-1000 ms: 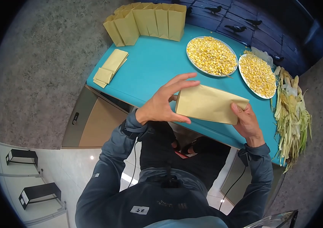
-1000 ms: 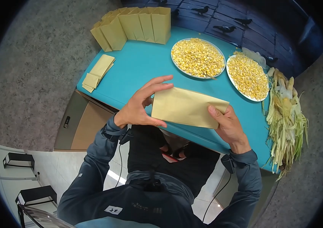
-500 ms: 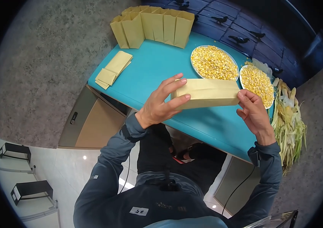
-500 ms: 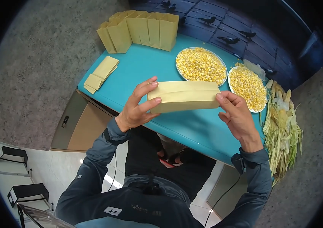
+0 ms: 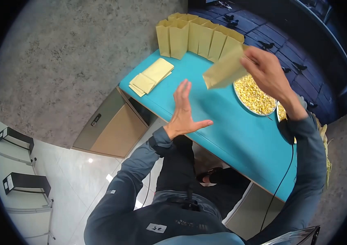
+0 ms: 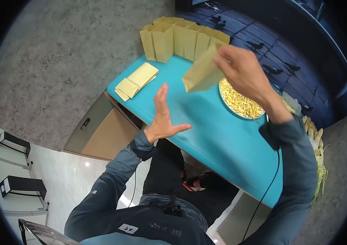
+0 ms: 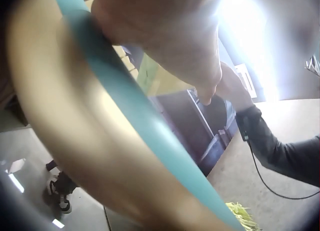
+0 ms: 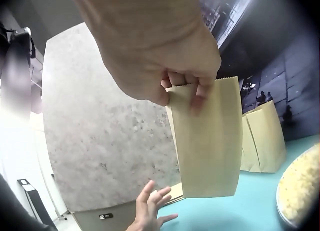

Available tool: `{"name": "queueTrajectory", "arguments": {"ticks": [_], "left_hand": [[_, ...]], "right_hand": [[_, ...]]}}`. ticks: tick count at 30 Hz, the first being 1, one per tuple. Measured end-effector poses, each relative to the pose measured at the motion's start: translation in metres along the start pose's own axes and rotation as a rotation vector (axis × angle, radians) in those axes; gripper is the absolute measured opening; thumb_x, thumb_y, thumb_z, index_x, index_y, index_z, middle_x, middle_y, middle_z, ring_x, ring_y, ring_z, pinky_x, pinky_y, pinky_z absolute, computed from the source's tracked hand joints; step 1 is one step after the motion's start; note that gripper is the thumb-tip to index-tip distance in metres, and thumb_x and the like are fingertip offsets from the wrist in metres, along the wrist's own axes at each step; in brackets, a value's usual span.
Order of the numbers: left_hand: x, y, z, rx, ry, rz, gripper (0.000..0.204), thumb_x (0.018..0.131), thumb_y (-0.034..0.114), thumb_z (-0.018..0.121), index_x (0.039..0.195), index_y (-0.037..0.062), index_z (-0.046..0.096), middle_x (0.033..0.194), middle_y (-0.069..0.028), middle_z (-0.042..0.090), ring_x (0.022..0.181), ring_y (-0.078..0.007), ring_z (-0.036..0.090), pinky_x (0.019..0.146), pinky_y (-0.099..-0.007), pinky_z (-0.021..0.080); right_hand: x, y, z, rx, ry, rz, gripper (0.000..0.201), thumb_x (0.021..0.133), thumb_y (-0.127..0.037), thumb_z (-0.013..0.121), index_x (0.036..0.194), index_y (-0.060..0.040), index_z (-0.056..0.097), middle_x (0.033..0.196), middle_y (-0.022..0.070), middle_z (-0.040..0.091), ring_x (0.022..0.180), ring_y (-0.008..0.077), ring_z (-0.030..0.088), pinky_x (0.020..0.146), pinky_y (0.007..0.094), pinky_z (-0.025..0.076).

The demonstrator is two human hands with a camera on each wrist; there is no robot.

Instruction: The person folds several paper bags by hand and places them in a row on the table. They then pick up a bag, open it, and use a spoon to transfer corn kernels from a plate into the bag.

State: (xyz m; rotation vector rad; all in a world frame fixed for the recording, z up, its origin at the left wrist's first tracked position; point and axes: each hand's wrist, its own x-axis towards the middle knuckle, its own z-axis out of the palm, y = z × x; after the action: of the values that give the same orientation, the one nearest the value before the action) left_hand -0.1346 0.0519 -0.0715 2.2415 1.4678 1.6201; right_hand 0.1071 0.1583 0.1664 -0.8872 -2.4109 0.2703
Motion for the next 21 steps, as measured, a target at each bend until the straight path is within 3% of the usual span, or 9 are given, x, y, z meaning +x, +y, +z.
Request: {"name": "queueTrajectory", "arguments": {"ticks": [1,3,5,9,11,17,21], "left_hand": [[-0.003,-0.001,0.002,0.022,-0.064,-0.06,0.14,0.077,0.072,0.088,0.173,0.0035,0.012,0.172,-0.0303,0.02,0.157,-0.0512,0.024,0.13,-0.0624,0.02],[0.0,0.005,0.0,0.078,-0.133,-0.081,0.136,0.079,0.072,0.086,0.172,0.0038,0.016,0.171,-0.0306,0.022,0.156,-0.052,0.024,0.129,-0.0628,0.022],[0.001,0.011,-0.001,0.131,-0.211,-0.102,0.131,0.081,0.073,0.084,0.172,0.004,0.019,0.17,-0.0308,0.023,0.155,-0.0528,0.025,0.128,-0.0632,0.023],[0.002,0.012,-0.002,0.119,-0.227,-0.093,0.126,0.083,0.075,0.08,0.171,0.004,0.024,0.167,-0.0301,0.028,0.152,-0.0529,0.028,0.126,-0.0639,0.026],[0.002,0.013,-0.002,0.112,-0.231,-0.09,0.126,0.083,0.076,0.079,0.171,0.0041,0.024,0.166,-0.0297,0.029,0.151,-0.0522,0.029,0.125,-0.0638,0.028],[0.005,0.017,-0.002,0.132,-0.268,-0.088,0.126,0.083,0.077,0.078,0.17,0.0034,0.025,0.165,-0.0283,0.031,0.148,-0.0497,0.033,0.124,-0.0616,0.03],[0.004,0.017,-0.002,0.1,-0.227,-0.084,0.124,0.082,0.07,0.082,0.17,0.0046,0.025,0.163,-0.0258,0.034,0.146,-0.0474,0.035,0.121,-0.0587,0.034]], "right_hand": [[0.019,-0.008,0.009,0.002,0.022,-0.043,0.023,0.102,-0.018,0.067,0.101,0.0044,0.068,0.082,0.0226,0.067,0.073,0.0402,0.061,0.072,0.0441,0.052],[0.061,0.013,0.043,-0.005,0.064,-0.207,0.023,0.104,-0.019,0.068,0.105,0.0029,0.066,0.08,0.0204,0.064,0.071,0.0353,0.062,0.068,0.0461,0.049],[0.099,0.025,0.069,-0.069,0.032,-0.265,0.022,0.103,-0.019,0.066,0.104,0.0022,0.067,0.086,0.0248,0.069,0.081,0.045,0.068,0.073,0.0513,0.053],[0.152,0.041,0.113,-0.187,-0.035,-0.205,0.022,0.105,-0.02,0.062,0.101,0.0021,0.066,0.089,0.025,0.07,0.087,0.0464,0.07,0.078,0.0527,0.055],[0.166,0.043,0.125,-0.221,-0.148,-0.109,0.027,0.106,-0.023,0.054,0.113,-0.0014,0.069,0.108,0.0249,0.075,0.106,0.0489,0.07,0.092,0.0576,0.056],[0.188,0.05,0.149,-0.234,-0.18,-0.064,0.028,0.107,-0.024,0.053,0.116,-0.0028,0.069,0.117,0.0238,0.075,0.112,0.0472,0.07,0.095,0.0566,0.056],[0.192,0.048,0.153,-0.222,-0.23,-0.042,0.028,0.107,-0.023,0.052,0.117,-0.0027,0.069,0.12,0.0232,0.075,0.113,0.0468,0.07,0.097,0.0563,0.056]]}}
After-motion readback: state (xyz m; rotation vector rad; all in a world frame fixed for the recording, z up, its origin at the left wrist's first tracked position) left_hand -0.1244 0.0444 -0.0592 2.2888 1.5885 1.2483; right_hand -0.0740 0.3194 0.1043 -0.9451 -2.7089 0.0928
